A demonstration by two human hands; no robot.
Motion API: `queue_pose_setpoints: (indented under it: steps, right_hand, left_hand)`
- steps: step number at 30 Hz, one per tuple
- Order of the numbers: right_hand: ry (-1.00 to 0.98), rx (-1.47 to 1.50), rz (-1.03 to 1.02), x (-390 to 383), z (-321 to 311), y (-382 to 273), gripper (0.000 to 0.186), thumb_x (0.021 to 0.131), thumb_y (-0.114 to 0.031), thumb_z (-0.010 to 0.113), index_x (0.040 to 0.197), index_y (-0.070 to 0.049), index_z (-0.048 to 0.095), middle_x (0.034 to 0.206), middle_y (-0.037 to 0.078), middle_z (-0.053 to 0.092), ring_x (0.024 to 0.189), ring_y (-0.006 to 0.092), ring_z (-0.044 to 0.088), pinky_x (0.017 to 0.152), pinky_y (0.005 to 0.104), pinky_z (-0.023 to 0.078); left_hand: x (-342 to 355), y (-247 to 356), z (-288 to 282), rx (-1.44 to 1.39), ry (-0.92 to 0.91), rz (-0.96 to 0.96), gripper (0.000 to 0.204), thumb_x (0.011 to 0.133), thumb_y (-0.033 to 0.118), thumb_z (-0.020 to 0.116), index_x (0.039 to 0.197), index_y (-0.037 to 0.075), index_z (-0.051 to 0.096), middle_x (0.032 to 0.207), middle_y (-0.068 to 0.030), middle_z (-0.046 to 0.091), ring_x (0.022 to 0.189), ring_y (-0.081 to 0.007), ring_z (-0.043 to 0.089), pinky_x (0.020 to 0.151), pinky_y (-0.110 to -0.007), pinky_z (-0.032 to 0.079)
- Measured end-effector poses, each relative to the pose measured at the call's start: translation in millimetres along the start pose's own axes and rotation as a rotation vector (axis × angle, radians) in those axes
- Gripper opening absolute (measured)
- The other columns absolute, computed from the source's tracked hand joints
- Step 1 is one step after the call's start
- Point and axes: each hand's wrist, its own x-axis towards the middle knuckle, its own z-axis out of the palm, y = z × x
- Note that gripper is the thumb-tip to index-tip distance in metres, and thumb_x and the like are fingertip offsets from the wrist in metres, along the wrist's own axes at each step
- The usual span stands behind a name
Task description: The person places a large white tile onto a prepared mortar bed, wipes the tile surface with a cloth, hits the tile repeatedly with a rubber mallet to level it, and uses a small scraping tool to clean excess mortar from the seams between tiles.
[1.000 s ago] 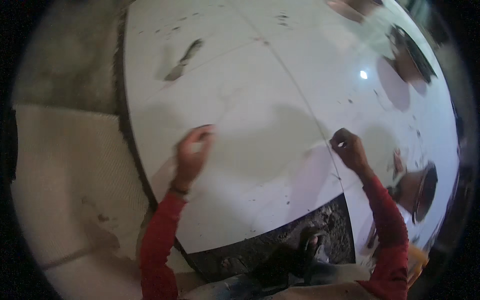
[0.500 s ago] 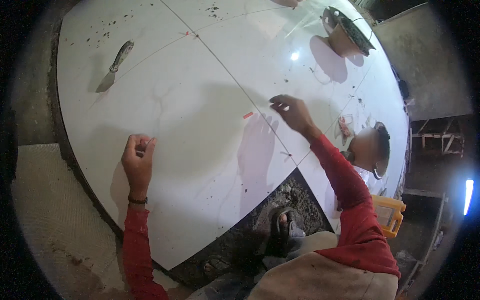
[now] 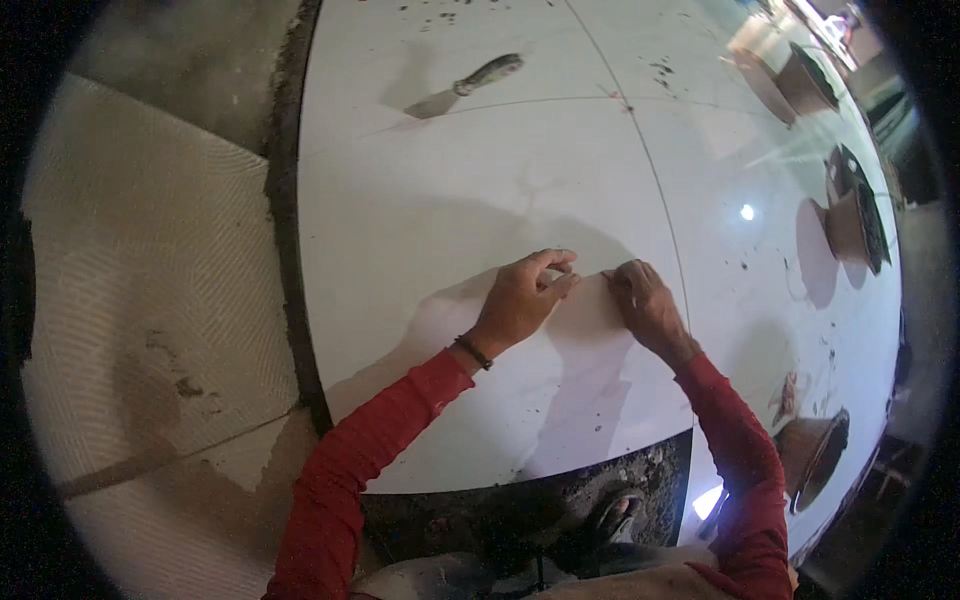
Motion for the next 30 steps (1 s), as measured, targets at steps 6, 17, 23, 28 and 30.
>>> queue_pose_setpoints:
  steps: [6, 17, 23, 28, 30]
  right_hand:
    - [-0.053, 0.724, 0.281, 114.4, 61.6, -85.0, 0.019, 0.096, -0.012, 0.063, 0.106, 0.003, 0.068, 0.101, 0.012, 0.071, 0.091, 0.0172, 0.067, 0.083, 0.0299, 0.052]
    - [0.247, -0.69, -0.412, 317.7, 104.6, -107.1, 0.039, 0.091, -0.016, 0.062, 0.128, -0.011, 0.054, 0.129, 0.01, 0.062, 0.127, 0.0288, 0.053, 0.116, 0.0564, 0.026]
    - [-0.053, -0.654, -0.36, 364.8, 111.4, -95.6, 0.005, 0.084, -0.009, 0.068, 0.088, -0.007, 0.069, 0.08, 0.015, 0.072, 0.075, 0.0302, 0.074, 0.063, 0.0396, 0.06]
    - [0.073, -0.692, -0.493, 354.4, 115.7, -81.5, 0.004, 0.084, -0.009, 0.066, 0.082, -0.007, 0.07, 0.076, 0.013, 0.07, 0.074, 0.0294, 0.073, 0.062, 0.0398, 0.058]
    - [0.096, -0.687, -0.525, 353.7, 116.5, -77.9, 0.005, 0.084, -0.009, 0.066, 0.081, -0.008, 0.069, 0.075, 0.013, 0.069, 0.073, 0.0291, 0.073, 0.062, 0.0398, 0.058]
  left_hand:
    - [9.2, -21.7, -60.1, -0.377, 0.25, -0.371, 0.028, 0.098, 0.022, 0.065, 0.114, 0.0, 0.069, 0.096, -0.0046, 0.072, 0.08, -0.0105, 0.07, 0.064, -0.027, 0.058]
    - [58.5, -72.2, -279.5, 0.579, 0.719, -0.089, 0.026, 0.09, 0.027, 0.071, 0.101, 0.004, 0.073, 0.092, -0.011, 0.075, 0.083, -0.0205, 0.072, 0.075, -0.033, 0.054]
    - [84.1, -63.8, -326.1, 0.786, 0.669, -0.055, 0.015, 0.09, 0.023, 0.069, 0.097, 0.011, 0.074, 0.092, -0.0092, 0.075, 0.085, -0.0265, 0.072, 0.074, -0.037, 0.054]
    - [95.5, -77.0, -332.4, 0.788, 0.565, -0.074, 0.014, 0.09, 0.024, 0.069, 0.098, 0.013, 0.074, 0.091, -0.0081, 0.074, 0.083, -0.0274, 0.07, 0.074, -0.039, 0.054]
    - [97.1, -77.5, -333.5, 0.784, 0.543, -0.073, 0.014, 0.089, 0.024, 0.07, 0.098, 0.013, 0.073, 0.09, -0.0076, 0.074, 0.083, -0.0275, 0.07, 0.074, -0.039, 0.054]
